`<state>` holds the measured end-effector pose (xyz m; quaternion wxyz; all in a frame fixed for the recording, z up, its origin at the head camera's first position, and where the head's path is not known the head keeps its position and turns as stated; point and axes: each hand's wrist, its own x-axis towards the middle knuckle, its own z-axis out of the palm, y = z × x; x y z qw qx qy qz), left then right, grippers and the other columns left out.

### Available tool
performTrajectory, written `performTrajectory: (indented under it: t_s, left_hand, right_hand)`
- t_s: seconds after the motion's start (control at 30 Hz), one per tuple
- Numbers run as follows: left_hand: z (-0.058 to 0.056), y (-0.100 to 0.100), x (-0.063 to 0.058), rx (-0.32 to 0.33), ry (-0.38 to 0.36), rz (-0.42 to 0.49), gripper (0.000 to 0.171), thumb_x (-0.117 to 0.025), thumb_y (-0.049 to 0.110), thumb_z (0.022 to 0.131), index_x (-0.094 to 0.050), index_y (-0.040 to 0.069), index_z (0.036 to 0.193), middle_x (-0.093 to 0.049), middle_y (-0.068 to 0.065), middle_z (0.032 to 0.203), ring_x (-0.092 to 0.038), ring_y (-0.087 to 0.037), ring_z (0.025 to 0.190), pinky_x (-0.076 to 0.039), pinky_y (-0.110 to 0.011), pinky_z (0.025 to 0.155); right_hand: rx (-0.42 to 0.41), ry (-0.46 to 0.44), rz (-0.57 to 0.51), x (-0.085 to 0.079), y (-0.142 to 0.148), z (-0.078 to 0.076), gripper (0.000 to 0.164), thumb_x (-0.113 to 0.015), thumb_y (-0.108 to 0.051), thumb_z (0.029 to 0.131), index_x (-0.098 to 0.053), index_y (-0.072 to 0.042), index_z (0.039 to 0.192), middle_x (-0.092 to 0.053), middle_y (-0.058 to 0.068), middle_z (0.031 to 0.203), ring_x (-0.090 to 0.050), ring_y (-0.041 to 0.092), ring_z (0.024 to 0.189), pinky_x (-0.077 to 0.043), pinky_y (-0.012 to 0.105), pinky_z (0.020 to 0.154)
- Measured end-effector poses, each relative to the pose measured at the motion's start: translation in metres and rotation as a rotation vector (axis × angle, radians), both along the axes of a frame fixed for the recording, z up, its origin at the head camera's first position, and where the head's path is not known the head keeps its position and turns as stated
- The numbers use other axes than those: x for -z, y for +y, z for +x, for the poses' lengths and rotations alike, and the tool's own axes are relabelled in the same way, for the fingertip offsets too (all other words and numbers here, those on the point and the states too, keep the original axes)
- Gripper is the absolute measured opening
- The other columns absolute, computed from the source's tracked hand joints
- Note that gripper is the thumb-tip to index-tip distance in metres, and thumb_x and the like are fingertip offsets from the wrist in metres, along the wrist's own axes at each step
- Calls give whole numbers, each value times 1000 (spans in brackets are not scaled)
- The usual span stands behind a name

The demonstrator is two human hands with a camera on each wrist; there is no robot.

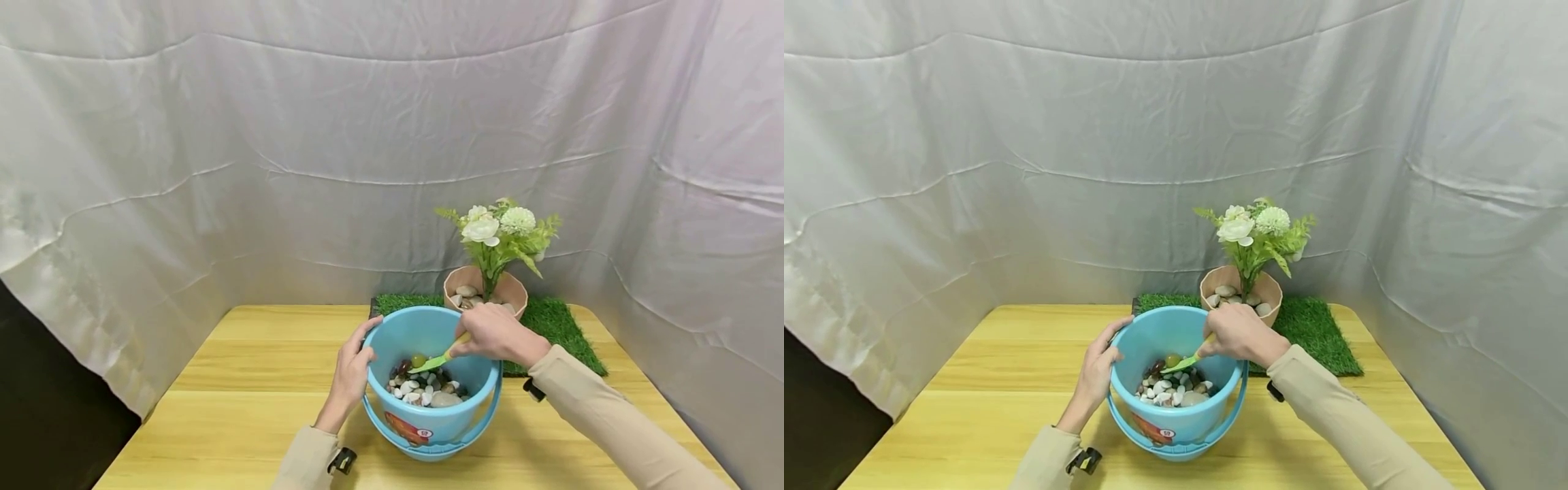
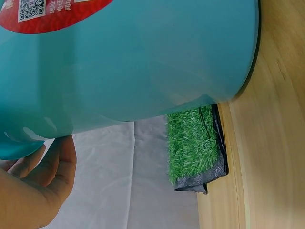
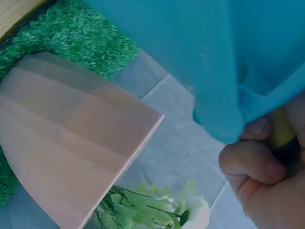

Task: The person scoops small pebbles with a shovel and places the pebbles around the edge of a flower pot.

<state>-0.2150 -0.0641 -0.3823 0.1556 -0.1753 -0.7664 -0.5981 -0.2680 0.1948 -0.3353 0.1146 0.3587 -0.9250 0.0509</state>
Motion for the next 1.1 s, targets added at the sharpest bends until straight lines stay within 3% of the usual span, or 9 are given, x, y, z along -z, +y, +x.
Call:
performTrajectory:
  t_s: [0.17, 0.37, 0.53, 0.7, 1.1]
  left_hand:
    - [-1, -1, 1, 5, 4, 3, 56, -38, -7, 76, -49, 7, 129, -52, -16, 124, -50, -36, 100, -39, -41, 81]
    - [0, 0, 2, -2, 10, 7, 56, -38, -7, 76, -49, 8, 129, -50, -14, 127, -49, -34, 107, -38, -44, 85]
    - [1, 1, 2, -8, 10, -8, 55, -38, -7, 77, -49, 6, 129, -49, -14, 129, -48, -33, 107, -37, -44, 86]
    - [0, 1, 1, -4, 12, 1, 55, -37, -7, 77, -49, 7, 129, -50, -15, 126, -49, -35, 102, -37, -42, 82]
    - [-1, 0, 3, -2, 19, -5, 56, -37, -7, 77, -49, 10, 129, -49, -14, 128, -49, -31, 106, -38, -43, 85]
  right_hand:
    - [-50, 32, -4, 4, -1, -5, 22, -70, -50, 69, -74, -30, 78, -65, -16, 72, -53, 1, 55, -40, 23, 48]
    - [-98, 47, -1, 6, 0, -9, 18, -69, -49, 70, -72, -31, 75, -60, -20, 67, -47, -2, 51, -38, 22, 47]
    - [-175, 120, 53, 7, 3, -5, 13, -72, -43, 69, -70, -32, 75, -54, -20, 67, -46, 0, 56, -37, 22, 48]
    - [-197, 182, 82, 6, 2, -2, 15, -74, -40, 67, -71, -32, 79, -52, -17, 70, -48, 3, 63, -38, 23, 50]
    - [-197, 50, -32, 11, -2, -8, 16, -69, -43, 73, -72, -32, 83, -59, -20, 72, -45, -3, 57, -38, 21, 50]
